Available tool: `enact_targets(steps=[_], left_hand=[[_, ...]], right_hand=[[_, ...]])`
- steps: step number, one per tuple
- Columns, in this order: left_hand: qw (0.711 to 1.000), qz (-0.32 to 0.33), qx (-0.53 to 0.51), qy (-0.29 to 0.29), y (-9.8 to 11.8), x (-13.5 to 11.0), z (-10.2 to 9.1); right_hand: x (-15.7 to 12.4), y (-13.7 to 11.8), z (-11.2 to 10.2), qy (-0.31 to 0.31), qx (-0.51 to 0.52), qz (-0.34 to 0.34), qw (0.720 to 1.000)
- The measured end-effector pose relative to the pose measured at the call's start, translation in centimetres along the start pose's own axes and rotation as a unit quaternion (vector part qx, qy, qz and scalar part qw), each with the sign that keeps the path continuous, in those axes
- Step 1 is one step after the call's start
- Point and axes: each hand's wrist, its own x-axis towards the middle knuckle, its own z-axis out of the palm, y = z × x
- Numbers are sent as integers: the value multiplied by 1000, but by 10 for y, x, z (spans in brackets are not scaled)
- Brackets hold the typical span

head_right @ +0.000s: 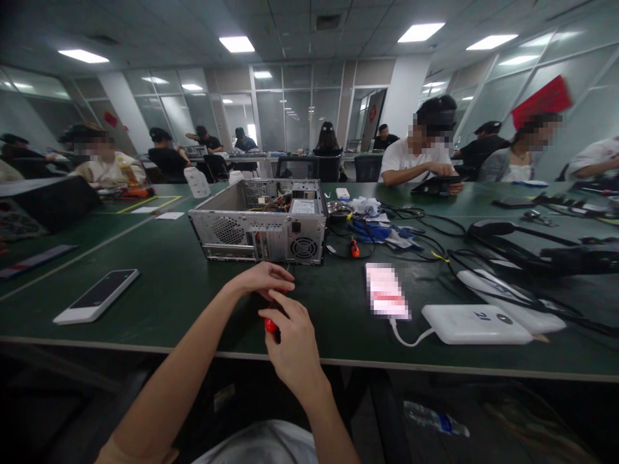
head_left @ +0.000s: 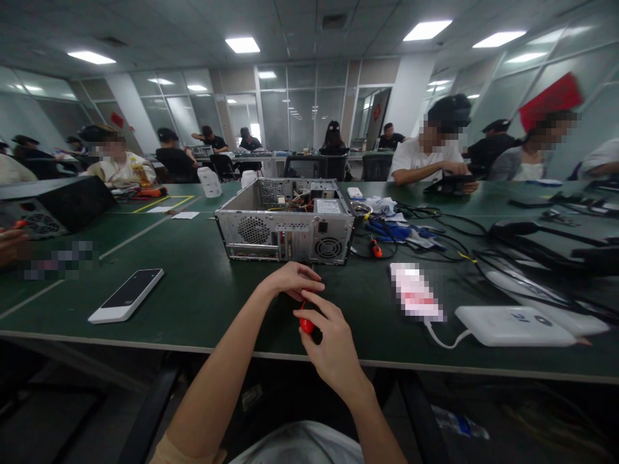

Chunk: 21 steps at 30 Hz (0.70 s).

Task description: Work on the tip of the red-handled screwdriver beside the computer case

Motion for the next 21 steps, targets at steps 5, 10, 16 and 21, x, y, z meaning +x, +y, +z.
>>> enact_targets(steps=[5,10,16,21], left_hand=[[999,11,-32,14,-1,0,-1],[996,17,-86,20,-3,3,-1],[992,10,-124,11,-2,1,0],[994,-6,-107,-2,-2,3,-3]], right_hand=[[-1,-3,-3,22,-32,14,999],[0,-9,-4,21,-73,28,997],[2,-12,-2,12,-112,108,988],[3,-9,-2,22,-87,124,988]])
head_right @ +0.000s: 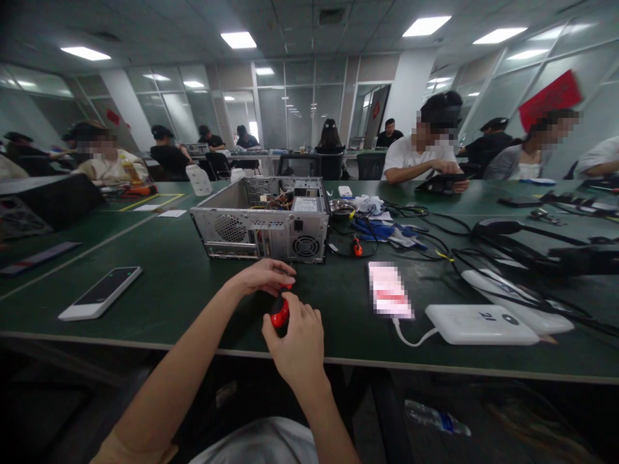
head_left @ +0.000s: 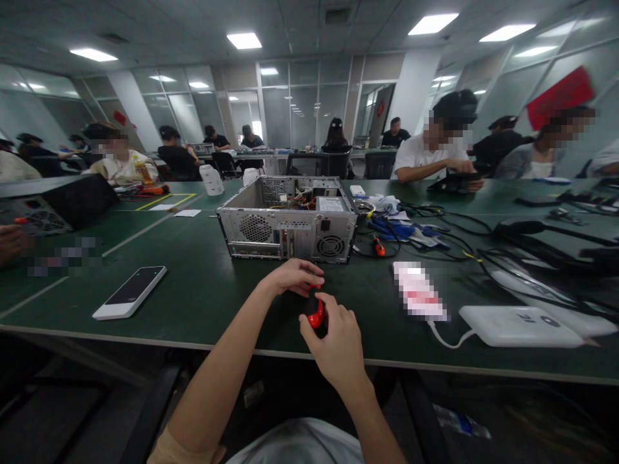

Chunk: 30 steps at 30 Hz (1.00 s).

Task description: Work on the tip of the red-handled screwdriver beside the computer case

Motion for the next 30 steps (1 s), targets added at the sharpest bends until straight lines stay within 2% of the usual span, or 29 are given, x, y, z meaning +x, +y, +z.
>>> enact_targets(steps=[7,13,17,23,30], left_hand=[[998,14,51,16,-3,2,-2],[999,29,-17,21,-3,3,3],[998,27,-58,9,-5,3,2],[996,26,-80,0,-4,3,2],[999,-5,-31,8,0,3,1]], right_hand=[[-2,3,-1,-31,-25,-18,999],[-1,4,2,-17,-48,-32,998],[0,1,0,-8,-62,-18,998],[0,0,-3,-41,-37,3,998],[2,0,-1,0,-8,32,999]])
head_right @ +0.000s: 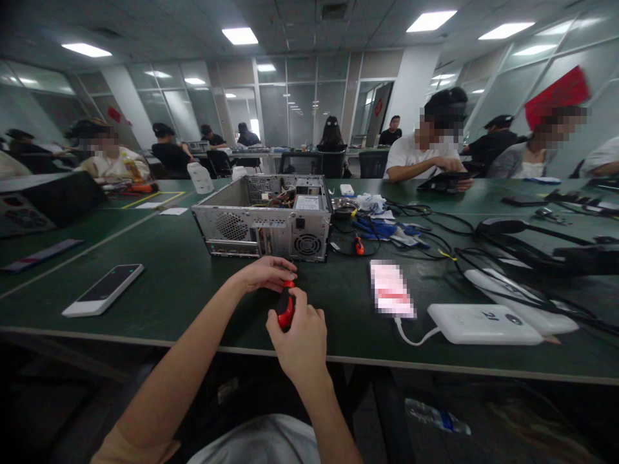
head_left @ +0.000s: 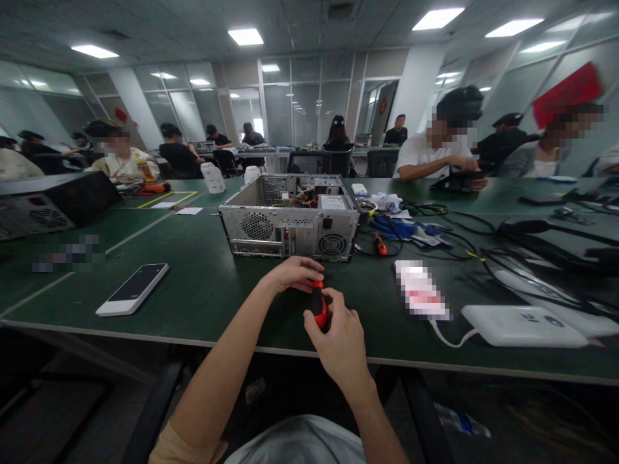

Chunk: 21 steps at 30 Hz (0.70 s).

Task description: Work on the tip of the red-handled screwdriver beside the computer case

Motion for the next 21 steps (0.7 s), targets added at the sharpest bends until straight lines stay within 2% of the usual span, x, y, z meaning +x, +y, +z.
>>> enact_targets(steps=[5,8,21], left_hand=[[997,20,47,52,-4,3,-2],[995,21,68,63,-4,3,-1],[996,15,88,-5,2,-7,2]], right_hand=[[0,0,2,14,7,20,1000],[0,1,4,30,11,26,999],[1,7,4,35,20,-33,999]])
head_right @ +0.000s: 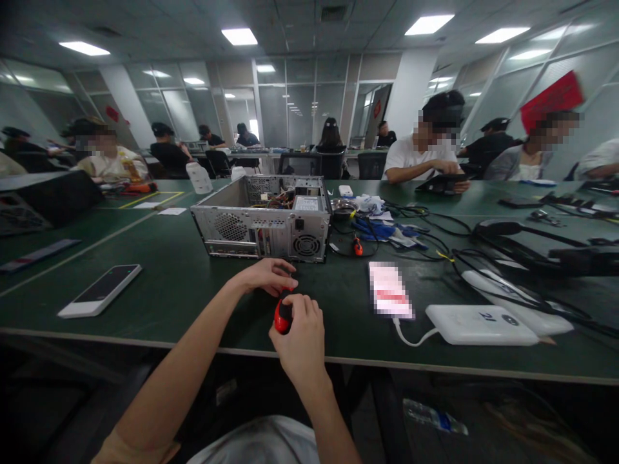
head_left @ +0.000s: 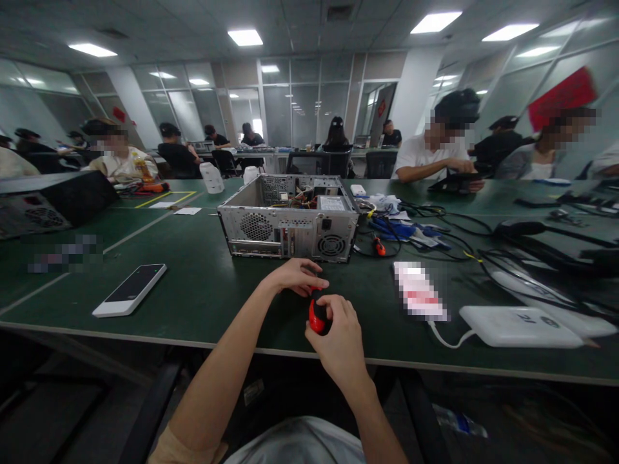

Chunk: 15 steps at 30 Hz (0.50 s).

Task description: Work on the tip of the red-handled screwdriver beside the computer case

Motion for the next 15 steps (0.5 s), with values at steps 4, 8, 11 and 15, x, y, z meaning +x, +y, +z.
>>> enact_targets(steps=[4,8,11,15], left_hand=[[1000,3,-19,-19,0,-2,0],[997,14,-68,-30,-4,3,-2],[997,12,-73,-30,-7,6,-3],[997,13,-70,-21,-5,4,-1]], right_hand=[[-2,3,0,-4,27,-4,1000],[-3,5,1,-19,48,-13,999],[-2,2,-1,-35,43,-20,998],[-1,-5,-5,-39,18,-11,999]])
